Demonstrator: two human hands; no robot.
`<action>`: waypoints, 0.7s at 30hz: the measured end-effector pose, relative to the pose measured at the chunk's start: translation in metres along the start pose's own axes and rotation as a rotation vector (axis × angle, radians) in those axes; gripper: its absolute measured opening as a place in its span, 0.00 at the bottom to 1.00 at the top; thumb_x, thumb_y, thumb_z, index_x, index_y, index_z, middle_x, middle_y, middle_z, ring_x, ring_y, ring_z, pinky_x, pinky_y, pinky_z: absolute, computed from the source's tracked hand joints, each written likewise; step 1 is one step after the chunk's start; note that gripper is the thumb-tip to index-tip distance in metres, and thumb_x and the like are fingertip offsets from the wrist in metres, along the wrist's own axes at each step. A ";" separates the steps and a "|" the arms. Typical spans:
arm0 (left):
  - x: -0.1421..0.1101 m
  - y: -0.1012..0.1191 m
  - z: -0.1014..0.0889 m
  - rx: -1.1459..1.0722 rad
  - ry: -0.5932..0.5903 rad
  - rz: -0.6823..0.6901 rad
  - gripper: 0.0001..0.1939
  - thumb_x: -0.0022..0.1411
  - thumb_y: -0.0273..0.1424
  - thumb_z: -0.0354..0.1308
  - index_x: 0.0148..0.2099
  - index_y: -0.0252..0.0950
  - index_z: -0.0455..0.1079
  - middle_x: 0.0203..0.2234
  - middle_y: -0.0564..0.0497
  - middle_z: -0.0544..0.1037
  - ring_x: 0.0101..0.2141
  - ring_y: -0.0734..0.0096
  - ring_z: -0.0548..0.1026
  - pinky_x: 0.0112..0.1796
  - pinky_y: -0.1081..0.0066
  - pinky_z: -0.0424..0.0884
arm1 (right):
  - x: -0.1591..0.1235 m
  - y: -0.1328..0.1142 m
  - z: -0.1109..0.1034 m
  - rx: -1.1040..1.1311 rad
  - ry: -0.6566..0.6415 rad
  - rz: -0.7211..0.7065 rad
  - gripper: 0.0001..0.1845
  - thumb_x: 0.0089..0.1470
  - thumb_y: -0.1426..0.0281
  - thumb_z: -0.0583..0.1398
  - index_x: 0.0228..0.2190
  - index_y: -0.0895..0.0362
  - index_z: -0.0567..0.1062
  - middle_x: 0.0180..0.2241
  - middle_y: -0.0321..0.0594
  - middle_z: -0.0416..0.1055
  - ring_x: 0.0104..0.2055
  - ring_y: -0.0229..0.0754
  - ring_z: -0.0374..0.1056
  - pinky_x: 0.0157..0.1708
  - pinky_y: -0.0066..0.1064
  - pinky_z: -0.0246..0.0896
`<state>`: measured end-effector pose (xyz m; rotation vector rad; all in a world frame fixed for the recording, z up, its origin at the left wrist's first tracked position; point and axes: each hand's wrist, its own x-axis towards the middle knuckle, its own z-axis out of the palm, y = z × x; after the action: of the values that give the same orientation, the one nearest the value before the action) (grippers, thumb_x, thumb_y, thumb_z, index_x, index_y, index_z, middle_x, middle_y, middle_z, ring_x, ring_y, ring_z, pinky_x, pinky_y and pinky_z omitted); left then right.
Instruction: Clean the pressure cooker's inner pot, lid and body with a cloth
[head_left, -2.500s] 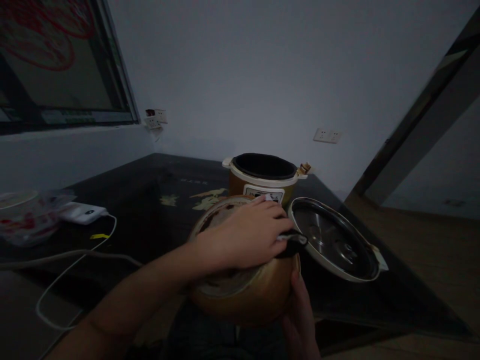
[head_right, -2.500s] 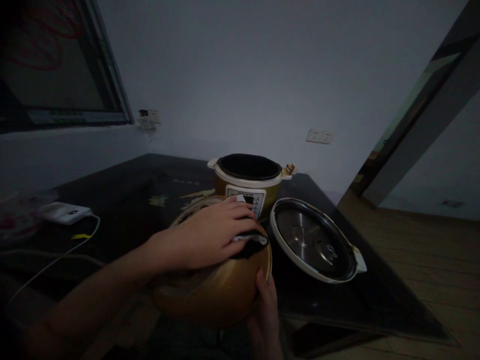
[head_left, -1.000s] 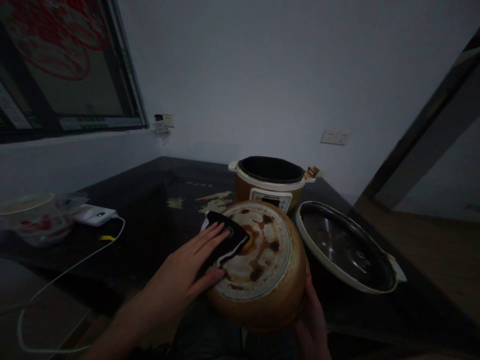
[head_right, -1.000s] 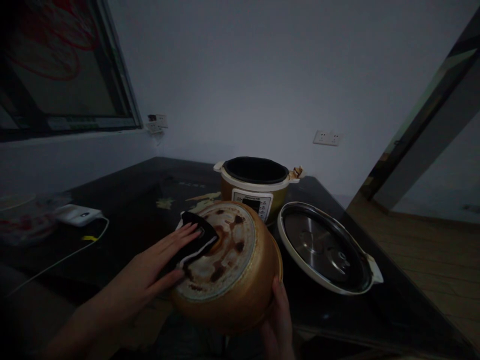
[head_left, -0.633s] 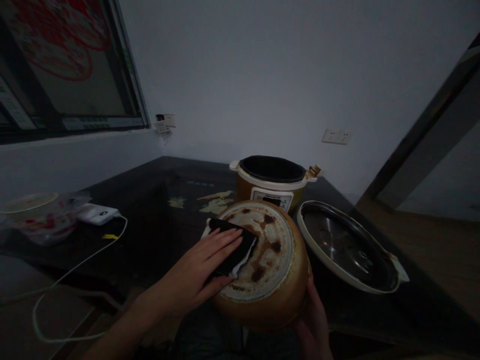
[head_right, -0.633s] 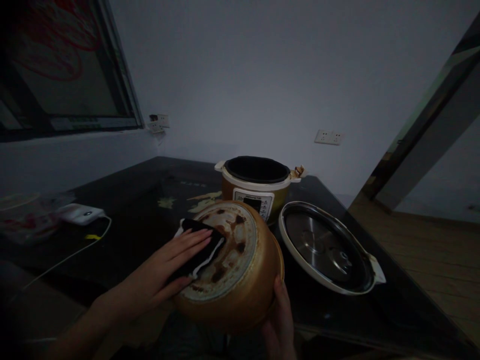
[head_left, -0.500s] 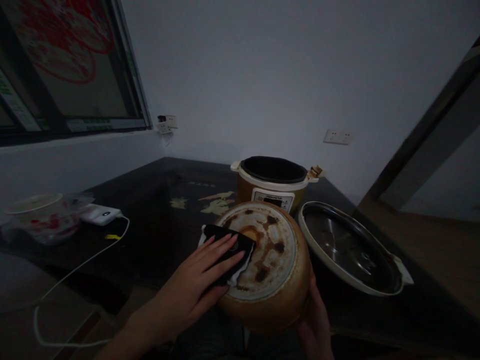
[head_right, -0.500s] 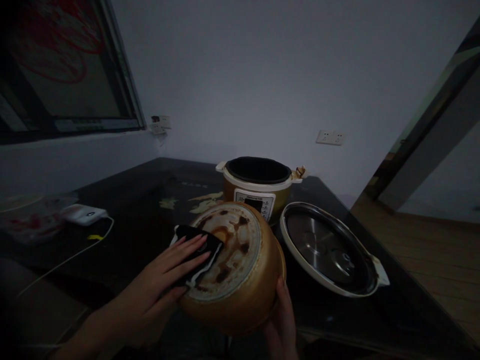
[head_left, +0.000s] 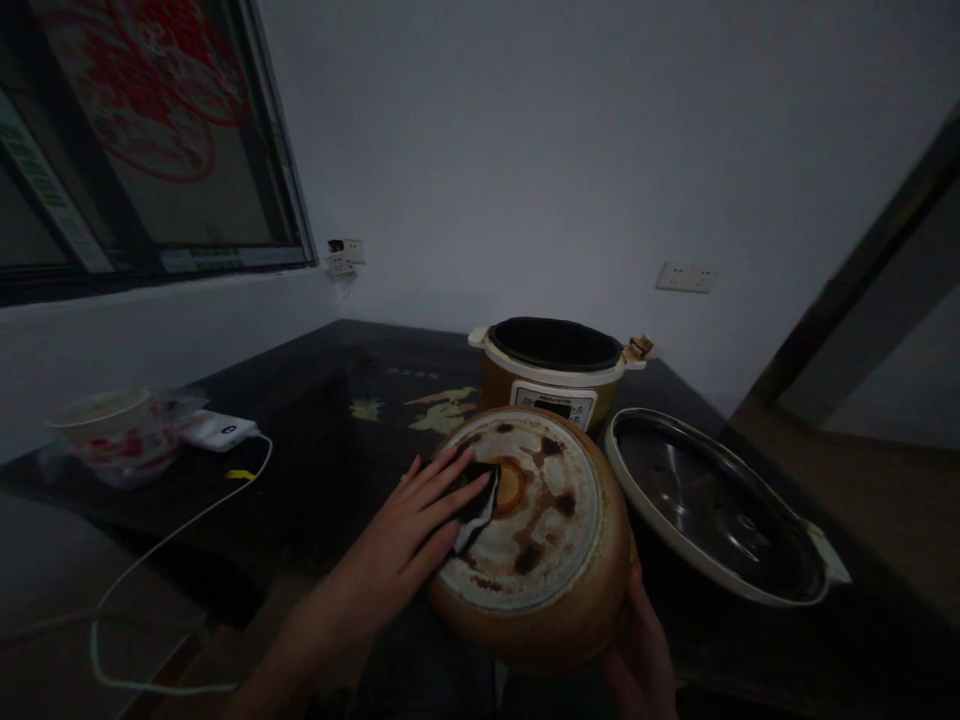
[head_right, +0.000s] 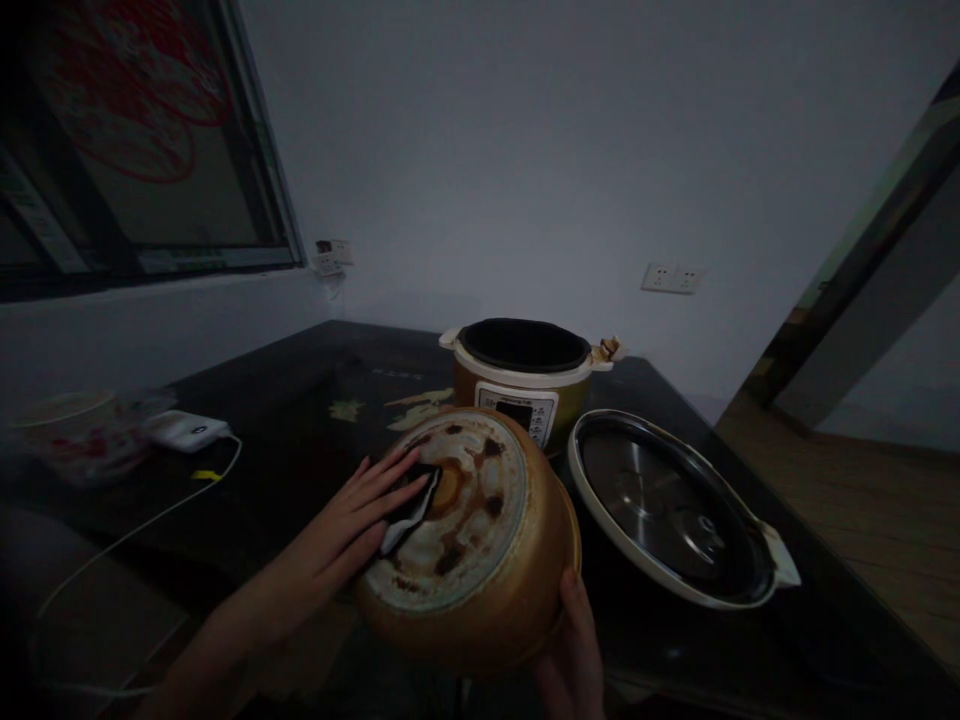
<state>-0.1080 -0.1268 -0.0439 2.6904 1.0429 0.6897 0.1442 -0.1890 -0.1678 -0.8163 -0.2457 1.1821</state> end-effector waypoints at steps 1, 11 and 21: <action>0.009 -0.002 -0.002 -0.003 -0.014 0.011 0.24 0.72 0.33 0.41 0.67 0.48 0.51 0.67 0.50 0.52 0.66 0.61 0.49 0.62 0.46 0.47 | 0.000 -0.001 0.002 0.019 0.002 -0.002 0.26 0.46 0.54 0.67 0.47 0.45 0.76 0.42 0.37 0.79 0.49 0.52 0.72 0.54 0.48 0.60; 0.005 -0.014 -0.003 -0.055 -0.060 0.209 0.29 0.70 0.44 0.42 0.69 0.48 0.45 0.67 0.50 0.52 0.67 0.58 0.44 0.63 0.43 0.37 | 0.002 -0.002 0.004 0.036 0.035 0.022 0.17 0.46 0.54 0.67 0.39 0.45 0.80 0.40 0.35 0.80 0.48 0.50 0.73 0.56 0.47 0.59; -0.021 0.009 0.021 -0.028 0.159 0.373 0.24 0.71 0.39 0.42 0.66 0.44 0.54 0.62 0.48 0.64 0.63 0.65 0.60 0.62 0.59 0.53 | 0.002 -0.002 0.009 0.038 -0.020 0.079 0.22 0.43 0.52 0.68 0.38 0.50 0.80 0.41 0.41 0.79 0.54 0.53 0.69 0.57 0.49 0.58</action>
<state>-0.1065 -0.1481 -0.0667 2.8718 0.5530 0.9864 0.1410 -0.1835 -0.1606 -0.7869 -0.2084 1.2663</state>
